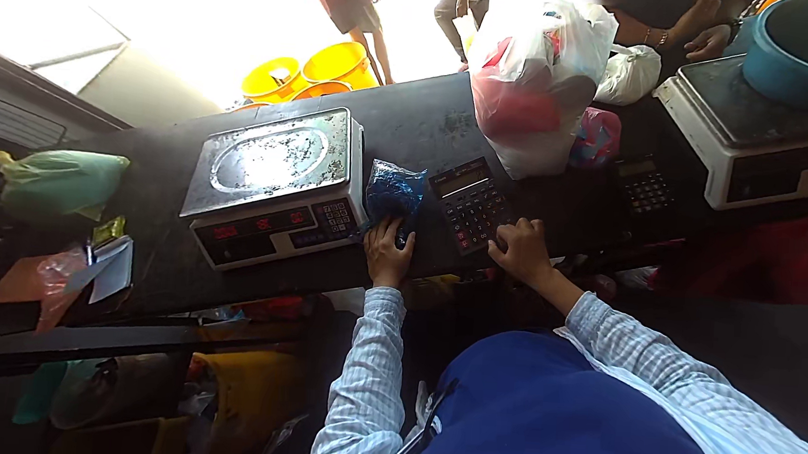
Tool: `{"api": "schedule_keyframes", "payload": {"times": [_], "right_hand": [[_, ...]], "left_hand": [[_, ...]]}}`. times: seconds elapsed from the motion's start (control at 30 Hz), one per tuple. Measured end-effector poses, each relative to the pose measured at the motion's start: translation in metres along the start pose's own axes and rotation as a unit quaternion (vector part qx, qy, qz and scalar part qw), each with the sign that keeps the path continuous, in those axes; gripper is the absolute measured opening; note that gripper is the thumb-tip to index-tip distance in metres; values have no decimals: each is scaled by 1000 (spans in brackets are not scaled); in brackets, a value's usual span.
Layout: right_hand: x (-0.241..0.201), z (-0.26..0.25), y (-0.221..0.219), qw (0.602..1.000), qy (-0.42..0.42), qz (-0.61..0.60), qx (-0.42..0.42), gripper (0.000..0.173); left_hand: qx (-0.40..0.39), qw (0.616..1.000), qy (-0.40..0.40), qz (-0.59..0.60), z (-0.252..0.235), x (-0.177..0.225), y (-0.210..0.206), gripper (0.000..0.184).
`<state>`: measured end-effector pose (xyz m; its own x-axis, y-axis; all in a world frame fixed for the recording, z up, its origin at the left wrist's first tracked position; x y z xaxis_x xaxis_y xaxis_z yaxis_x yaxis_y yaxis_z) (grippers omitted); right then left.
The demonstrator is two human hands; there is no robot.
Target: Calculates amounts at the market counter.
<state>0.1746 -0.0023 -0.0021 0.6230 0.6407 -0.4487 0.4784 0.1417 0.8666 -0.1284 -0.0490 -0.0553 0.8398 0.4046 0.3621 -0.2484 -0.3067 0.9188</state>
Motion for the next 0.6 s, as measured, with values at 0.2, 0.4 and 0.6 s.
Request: {"api": "schedule_keyframes", "payload": {"times": [0.2, 0.4, 0.6], "right_hand": [[-11, -15, -16, 998, 1, -46, -47, 41], [-27, -4, -9, 992, 68, -38, -103, 41], [8, -5, 0, 997, -20, -40, -56, 43]], "left_hand": [[-3, 1000, 5, 5, 0, -1, -2, 50], [-3, 1000, -5, 5, -1, -3, 0, 50], [19, 1000, -16, 12, -1, -5, -3, 50]]}}
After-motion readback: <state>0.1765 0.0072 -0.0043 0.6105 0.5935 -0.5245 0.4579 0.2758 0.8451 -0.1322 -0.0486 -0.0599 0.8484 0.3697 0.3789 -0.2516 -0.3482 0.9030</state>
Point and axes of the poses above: each hand's wrist, its own z-axis away from the middle knuckle, its own y-axis out of the back of the hand, x = y × z, the point moved 1 cm from there along -z, towards the middle knuckle, and after that the axes turned 10 degrees about y, right-handed, at the moved point
